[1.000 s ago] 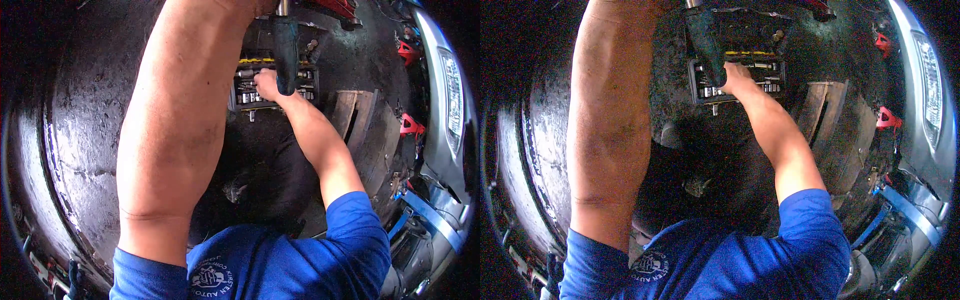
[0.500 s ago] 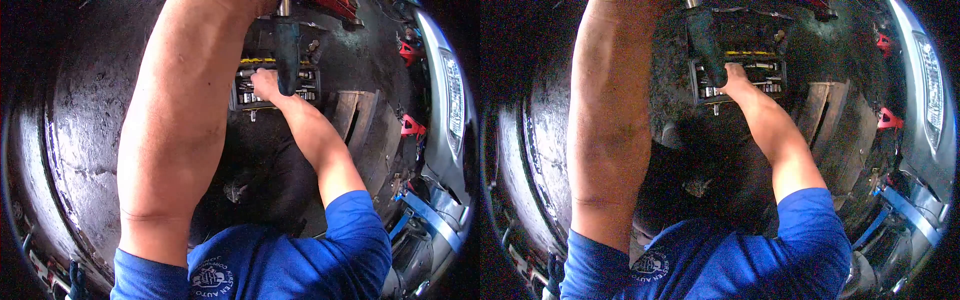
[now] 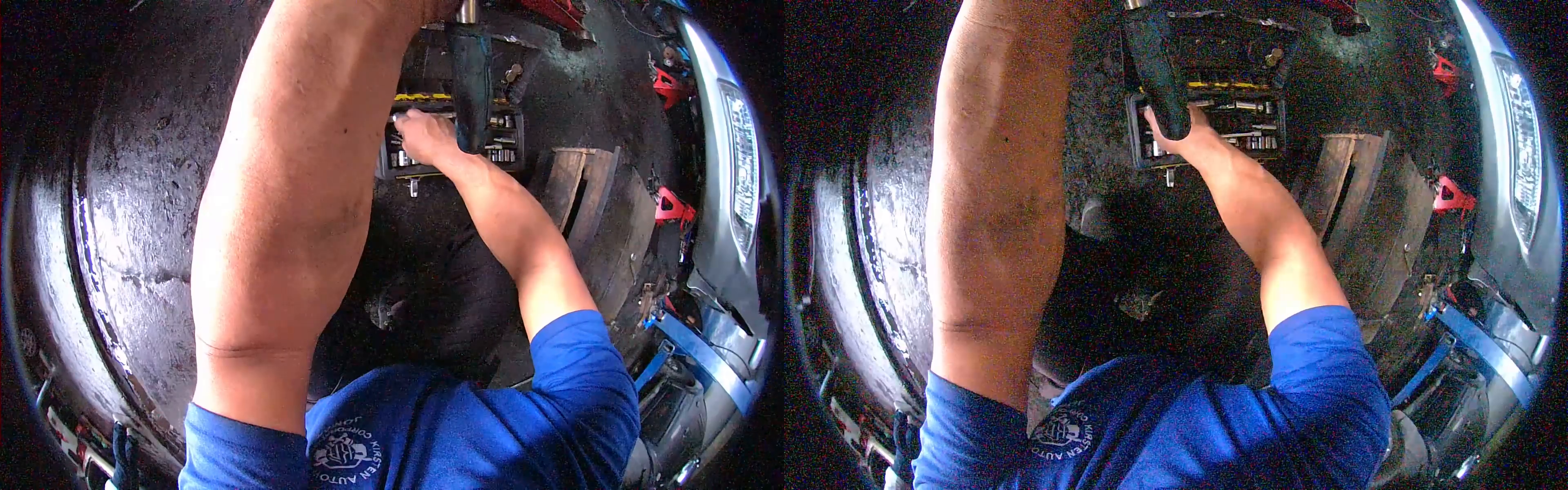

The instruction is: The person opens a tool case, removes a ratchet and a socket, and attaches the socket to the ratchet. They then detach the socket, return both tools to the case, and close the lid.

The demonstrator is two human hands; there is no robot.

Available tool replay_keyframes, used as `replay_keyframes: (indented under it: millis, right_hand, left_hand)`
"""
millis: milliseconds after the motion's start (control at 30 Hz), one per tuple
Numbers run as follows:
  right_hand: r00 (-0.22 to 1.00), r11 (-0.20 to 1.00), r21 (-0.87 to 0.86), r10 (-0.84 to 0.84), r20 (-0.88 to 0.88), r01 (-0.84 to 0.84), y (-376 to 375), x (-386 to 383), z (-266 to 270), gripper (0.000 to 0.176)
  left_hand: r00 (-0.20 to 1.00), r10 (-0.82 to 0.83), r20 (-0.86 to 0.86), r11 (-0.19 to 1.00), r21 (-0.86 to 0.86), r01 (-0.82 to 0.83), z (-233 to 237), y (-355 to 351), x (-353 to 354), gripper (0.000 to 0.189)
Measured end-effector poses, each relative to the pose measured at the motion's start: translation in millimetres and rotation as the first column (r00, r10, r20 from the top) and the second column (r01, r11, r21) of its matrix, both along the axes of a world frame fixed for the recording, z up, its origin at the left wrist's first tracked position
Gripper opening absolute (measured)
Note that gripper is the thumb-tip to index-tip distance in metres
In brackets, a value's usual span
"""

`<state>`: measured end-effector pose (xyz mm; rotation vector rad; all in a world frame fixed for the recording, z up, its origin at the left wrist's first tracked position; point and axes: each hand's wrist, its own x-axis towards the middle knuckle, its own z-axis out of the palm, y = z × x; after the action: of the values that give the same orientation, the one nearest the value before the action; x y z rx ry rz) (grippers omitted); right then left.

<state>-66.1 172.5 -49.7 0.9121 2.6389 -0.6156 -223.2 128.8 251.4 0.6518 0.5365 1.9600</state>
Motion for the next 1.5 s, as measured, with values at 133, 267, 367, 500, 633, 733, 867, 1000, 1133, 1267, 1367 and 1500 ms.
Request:
replay_keyframes:
  millis: [133, 267, 367, 500, 633, 733, 867, 1000, 1133, 1267, 1367, 1500]
  right_hand:
    - [0.969, 0.998, 0.005, 0.069, -0.238, -0.07, 1, 7, -6, 0.019]
    - [0.967, 0.994, 0.078, 0.092, -0.239, -0.075, 10, 21, -61, 0.018]
    - [0.964, 0.985, 0.157, 0.114, -0.242, -0.077, 15, 23, -74, 0.019]
    - [0.894, 0.988, -0.155, -0.052, -0.446, -0.02, 25, 14, -1, 0.027]
    - [0.626, 0.172, -0.975, -0.778, -0.047, 0.141, 38, 25, 41, 0.028]
    - [0.591, 0.048, -0.986, -0.804, 0.057, 0.16, 46, 36, 41, 0.026]
    - [0.577, 0.029, -0.991, -0.815, 0.054, 0.134, 48, 43, 38, 0.021]
    - [0.583, 0.09, -0.989, -0.812, -0.002, 0.121, 51, 49, 31, 0.021]
    - [0.355, 0.308, -0.915, -0.912, -0.206, 0.26, 69, 66, 41, 0.017]
    - [0.097, 0.267, -0.902, -0.964, -0.249, 0.34, 101, 111, 50, 0.015]
    - [0.043, 0.247, -0.879, -0.967, -0.252, 0.408, 114, 148, 49, 0.016]
    - [0.203, 0.313, -0.706, -0.95, -0.238, 0.635, 102, 177, 36, 0.014]
  left_hand:
    - [0.994, 0.01, -0.108, 0.999, 0.046, -0.005, -3, -3, -3, 0.034]
    - [0.999, 0.038, -0.037, 0.992, -0.119, -0.042, 10, -10, 3, 0.034]
    - [1.0, 0.01, -0.004, 0.992, -0.124, -0.011, 11, -10, 1, 0.034]
    - [0.998, 0.004, -0.065, 0.999, -0.047, -0.007, 2, -6, 3, 0.033]
    - [0.998, 0.055, 0.025, 0.998, -0.023, -0.054, 9, 7, 13, 0.033]
    - [0.979, 0.201, -0.036, 0.976, -0.078, -0.204, 6, 6, 4, 0.034]
    - [0.987, 0.148, -0.065, 0.989, -0.008, -0.149, 9, -4, 15, 0.034]
    - [0.981, 0.087, -0.174, 0.996, -0.015, -0.091, 1, 0, 8, 0.033]
    - [0.968, 0.227, -0.108, 0.973, -0.027, -0.231, 11, -2, 25, 0.033]
    - [0.956, 0.128, -0.264, 0.98, -0.117, -0.163, 22, -8, 32, 0.043]
    - [0.951, 0.167, -0.262, 0.972, -0.115, -0.203, 13, -3, 36, 0.051]
    - [0.943, 0.176, -0.282, 0.978, -0.059, -0.2, 9, -1, 43, 0.053]
